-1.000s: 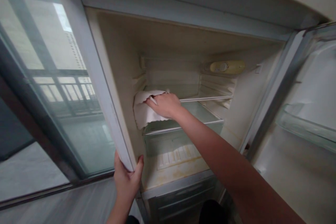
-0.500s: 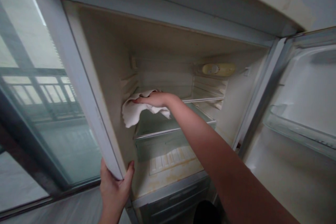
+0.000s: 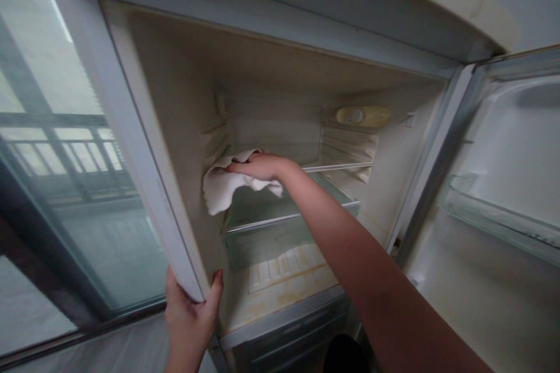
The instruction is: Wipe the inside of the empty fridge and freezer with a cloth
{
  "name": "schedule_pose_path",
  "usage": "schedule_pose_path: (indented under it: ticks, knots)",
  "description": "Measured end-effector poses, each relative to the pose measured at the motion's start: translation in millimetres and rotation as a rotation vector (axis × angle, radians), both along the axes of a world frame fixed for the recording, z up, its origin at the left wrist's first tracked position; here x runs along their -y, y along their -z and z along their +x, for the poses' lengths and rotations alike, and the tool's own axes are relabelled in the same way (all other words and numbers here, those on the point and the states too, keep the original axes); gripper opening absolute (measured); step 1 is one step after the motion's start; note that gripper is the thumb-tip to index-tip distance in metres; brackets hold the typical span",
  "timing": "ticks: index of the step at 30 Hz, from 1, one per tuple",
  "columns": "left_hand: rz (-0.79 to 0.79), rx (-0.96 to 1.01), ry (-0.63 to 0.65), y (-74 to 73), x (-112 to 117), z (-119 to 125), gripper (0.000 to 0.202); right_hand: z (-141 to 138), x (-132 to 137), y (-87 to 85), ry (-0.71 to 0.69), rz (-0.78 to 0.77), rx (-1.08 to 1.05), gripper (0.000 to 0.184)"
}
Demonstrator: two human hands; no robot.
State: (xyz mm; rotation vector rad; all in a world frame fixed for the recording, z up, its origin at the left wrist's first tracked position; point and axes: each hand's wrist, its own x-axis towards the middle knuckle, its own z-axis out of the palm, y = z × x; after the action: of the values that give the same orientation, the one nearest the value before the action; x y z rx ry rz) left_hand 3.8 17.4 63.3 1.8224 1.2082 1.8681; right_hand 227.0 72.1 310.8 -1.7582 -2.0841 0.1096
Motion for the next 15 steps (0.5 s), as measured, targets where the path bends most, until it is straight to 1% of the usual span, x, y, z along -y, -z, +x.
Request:
schedule_pose_path:
  ticks: [3,6,10,12,15]
  knots:
    - [0.003,-0.016,-0.021,-0.5,0.7,-0.7,0.086,0.3,-0.7,0.8,-0.007,0.021,-0.005,0.086]
    - [-0.032,-0.029,-0.018,0.7,0.4,-1.3,0.087,0.3,-1.2,1.4,-0.009,0.019,-0.017,0.088]
    - [-0.026,-0.041,-0.031,-0.9,1.9,-1.1,0.085,-0.3,-0.6,1.2,0.036,0.015,0.004,0.094]
    - [-0.01,-0.044,-0.042,-1.9,3.3,-1.0,0.085,-1.1,0.0,0.7,0.054,0.021,0.01,0.093]
    - [-0.026,-0.041,-0.049,-0.9,4.0,-1.4,0.085,-2.2,-0.9,0.3,0.076,0.021,0.059,0.089]
